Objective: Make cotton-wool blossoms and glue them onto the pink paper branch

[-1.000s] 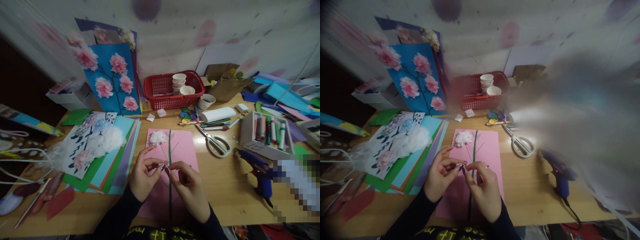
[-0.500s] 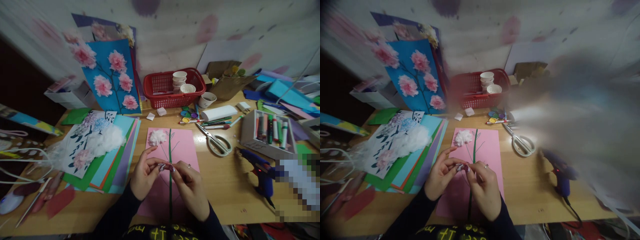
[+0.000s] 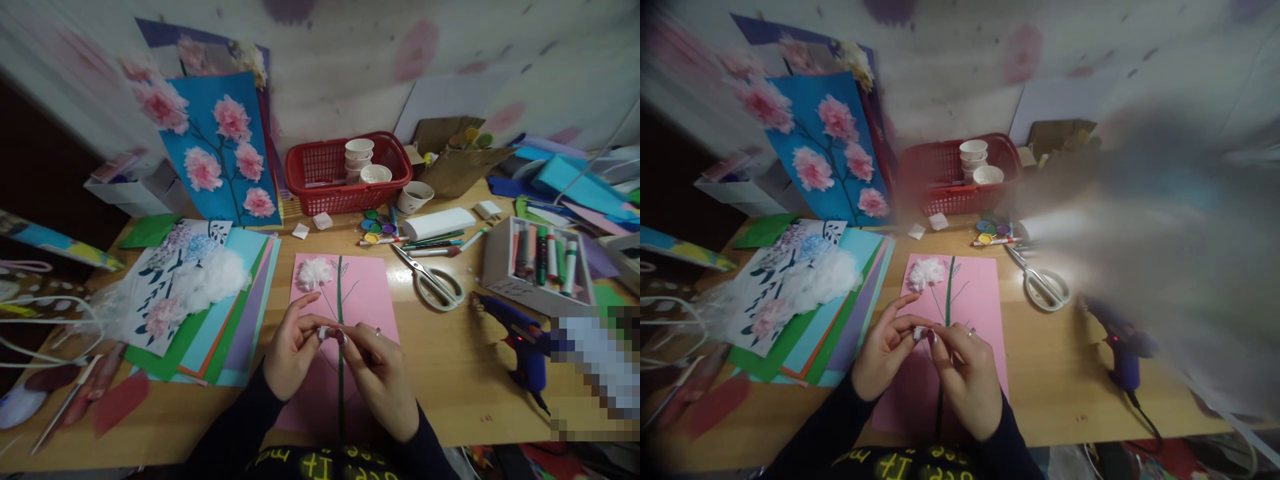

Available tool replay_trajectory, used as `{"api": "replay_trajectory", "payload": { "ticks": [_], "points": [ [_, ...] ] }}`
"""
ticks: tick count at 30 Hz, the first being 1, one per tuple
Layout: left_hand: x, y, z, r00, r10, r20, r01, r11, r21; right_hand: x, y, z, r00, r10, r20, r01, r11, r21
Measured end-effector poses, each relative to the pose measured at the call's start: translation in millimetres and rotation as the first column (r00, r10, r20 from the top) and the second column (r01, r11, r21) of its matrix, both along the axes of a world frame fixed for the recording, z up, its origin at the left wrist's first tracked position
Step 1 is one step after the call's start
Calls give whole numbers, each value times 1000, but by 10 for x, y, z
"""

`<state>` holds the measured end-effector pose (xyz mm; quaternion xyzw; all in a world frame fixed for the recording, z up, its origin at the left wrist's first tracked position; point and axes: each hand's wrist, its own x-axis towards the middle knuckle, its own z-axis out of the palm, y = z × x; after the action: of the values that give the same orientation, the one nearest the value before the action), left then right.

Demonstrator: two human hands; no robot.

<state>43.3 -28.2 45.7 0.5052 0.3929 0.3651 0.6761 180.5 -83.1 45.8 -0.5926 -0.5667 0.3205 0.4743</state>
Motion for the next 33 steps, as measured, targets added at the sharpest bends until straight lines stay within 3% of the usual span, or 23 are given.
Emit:
{"api": "replay_trajectory", "payload": {
  "ticks": [9,18,22,25,28,33],
  "points": [
    [-43,9,35,996,-32,87,38,997,-69,13,13,7,999,14,51,-14,1000,6],
    [-104,85,23,1000,-5,-4,5,1000,-13,60,25,43,995,100,-2,-100,993,-60],
    [-210,193,64,988,125,-87,-115,987,109,329,215,200,979,-37,-198,30,999,-38],
    [-256,297,107,973,172,-155,-148,977,155,511,505,262,986,-50,-157,58,997,49],
    [-226,372,129,955,165,-246,-131,980,150,540,801,100,959,-26,-283,34,999,24],
    [-70,415,59,926,195,-323,-132,969,207,430,1032,-383,936,-111,-333,131,991,39]
  ]
}}
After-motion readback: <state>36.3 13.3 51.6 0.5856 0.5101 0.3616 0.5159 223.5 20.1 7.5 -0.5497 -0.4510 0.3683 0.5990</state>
